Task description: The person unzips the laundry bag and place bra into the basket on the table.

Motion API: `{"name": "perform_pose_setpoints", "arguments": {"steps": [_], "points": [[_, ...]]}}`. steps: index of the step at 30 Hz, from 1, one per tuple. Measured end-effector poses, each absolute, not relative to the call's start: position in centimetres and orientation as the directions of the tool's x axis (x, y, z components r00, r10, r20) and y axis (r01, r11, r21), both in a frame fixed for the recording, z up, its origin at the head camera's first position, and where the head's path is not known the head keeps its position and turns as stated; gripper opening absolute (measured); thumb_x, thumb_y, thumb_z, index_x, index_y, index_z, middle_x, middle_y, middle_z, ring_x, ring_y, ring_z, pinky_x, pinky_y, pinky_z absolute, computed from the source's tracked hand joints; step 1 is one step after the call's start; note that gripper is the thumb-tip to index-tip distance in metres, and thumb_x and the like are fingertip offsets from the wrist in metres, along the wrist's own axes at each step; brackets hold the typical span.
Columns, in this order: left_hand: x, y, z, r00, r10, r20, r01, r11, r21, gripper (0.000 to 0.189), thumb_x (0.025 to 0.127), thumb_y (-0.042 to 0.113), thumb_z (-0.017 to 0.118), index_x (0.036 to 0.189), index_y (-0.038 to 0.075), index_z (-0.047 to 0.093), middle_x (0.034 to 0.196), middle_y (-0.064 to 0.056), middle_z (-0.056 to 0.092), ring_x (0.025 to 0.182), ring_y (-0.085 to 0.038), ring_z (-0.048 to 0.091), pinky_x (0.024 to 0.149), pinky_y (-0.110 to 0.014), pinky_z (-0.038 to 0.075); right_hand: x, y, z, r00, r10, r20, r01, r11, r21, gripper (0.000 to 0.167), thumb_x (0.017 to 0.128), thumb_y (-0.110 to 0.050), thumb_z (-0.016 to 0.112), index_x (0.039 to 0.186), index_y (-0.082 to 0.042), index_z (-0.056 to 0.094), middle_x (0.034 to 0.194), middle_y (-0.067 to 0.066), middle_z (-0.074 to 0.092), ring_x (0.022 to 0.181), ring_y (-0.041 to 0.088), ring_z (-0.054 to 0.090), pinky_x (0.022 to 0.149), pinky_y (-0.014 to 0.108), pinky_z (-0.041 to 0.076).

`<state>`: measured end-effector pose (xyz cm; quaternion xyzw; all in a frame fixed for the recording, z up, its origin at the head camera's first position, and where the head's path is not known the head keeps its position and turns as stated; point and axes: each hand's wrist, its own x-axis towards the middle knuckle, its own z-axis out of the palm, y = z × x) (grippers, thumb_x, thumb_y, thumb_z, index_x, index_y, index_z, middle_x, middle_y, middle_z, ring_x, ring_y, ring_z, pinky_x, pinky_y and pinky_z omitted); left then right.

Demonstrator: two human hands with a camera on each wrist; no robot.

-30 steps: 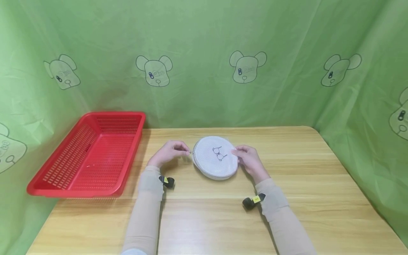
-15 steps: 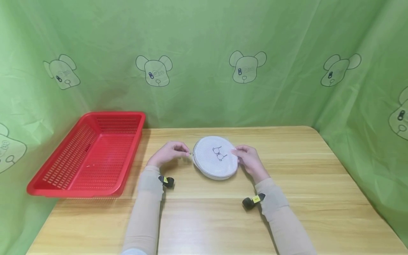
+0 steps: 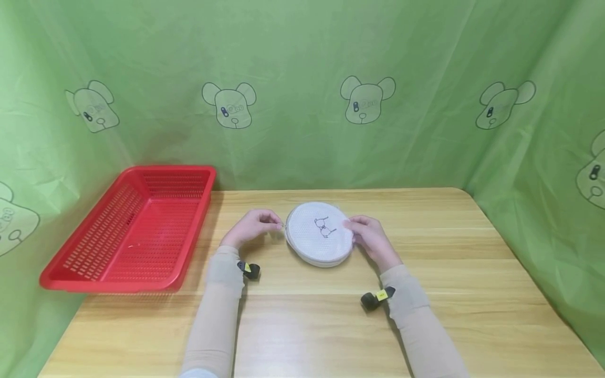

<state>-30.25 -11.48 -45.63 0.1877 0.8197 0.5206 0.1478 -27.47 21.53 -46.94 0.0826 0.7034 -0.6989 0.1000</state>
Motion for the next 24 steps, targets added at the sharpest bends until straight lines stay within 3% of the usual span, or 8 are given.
{"name": "perform_pose_setpoints", "arguments": {"steps": [9,18,24], "points": [[-30.3,-11.1,-45.9,-0.917,0.398,-0.032,0.145,0.405,0.903,0.015,0.09,0.016,0.068,0.102,0.006,0.069,0.098,-0.017,0.07,0.094,-0.035,0.065,0.087,-0.035,0.048,-27.4,21.7,-46.8,-0.972,-0.034,-0.233,0.234,-0.001,-0.972,0.03,0.093,-0.019,0.065,0.114,-0.002,0.054,0.093,-0.004,0.059,0.078,0.007,0.057,0.07,0.018,0.051],[-30.1,-10.3,-45.7,-0.955,0.298,-0.009,0.127,0.433,0.892,0.019,0.089,0.018,0.069,0.103,0.006,0.068,0.097,-0.012,0.07,0.093,-0.033,0.065,0.089,-0.036,0.048,-27.5,21.8,-46.8,-0.977,0.017,-0.211,0.211,-0.011,-0.977,0.046,0.093,-0.022,0.064,0.13,-0.001,0.047,0.103,-0.003,0.057,0.086,0.008,0.058,0.075,0.02,0.052],[-30.1,-9.8,-45.7,-0.971,0.239,0.0,0.11,0.448,0.887,0.018,0.09,0.02,0.068,0.102,0.006,0.068,0.097,-0.014,0.07,0.09,-0.033,0.065,0.077,-0.031,0.049,-27.5,21.8,-46.7,-0.982,0.004,-0.19,0.19,0.021,-0.982,0.061,0.094,-0.026,0.063,0.147,-0.008,0.038,0.133,0.011,0.053,0.093,0.006,0.059,0.079,0.02,0.053]]}}
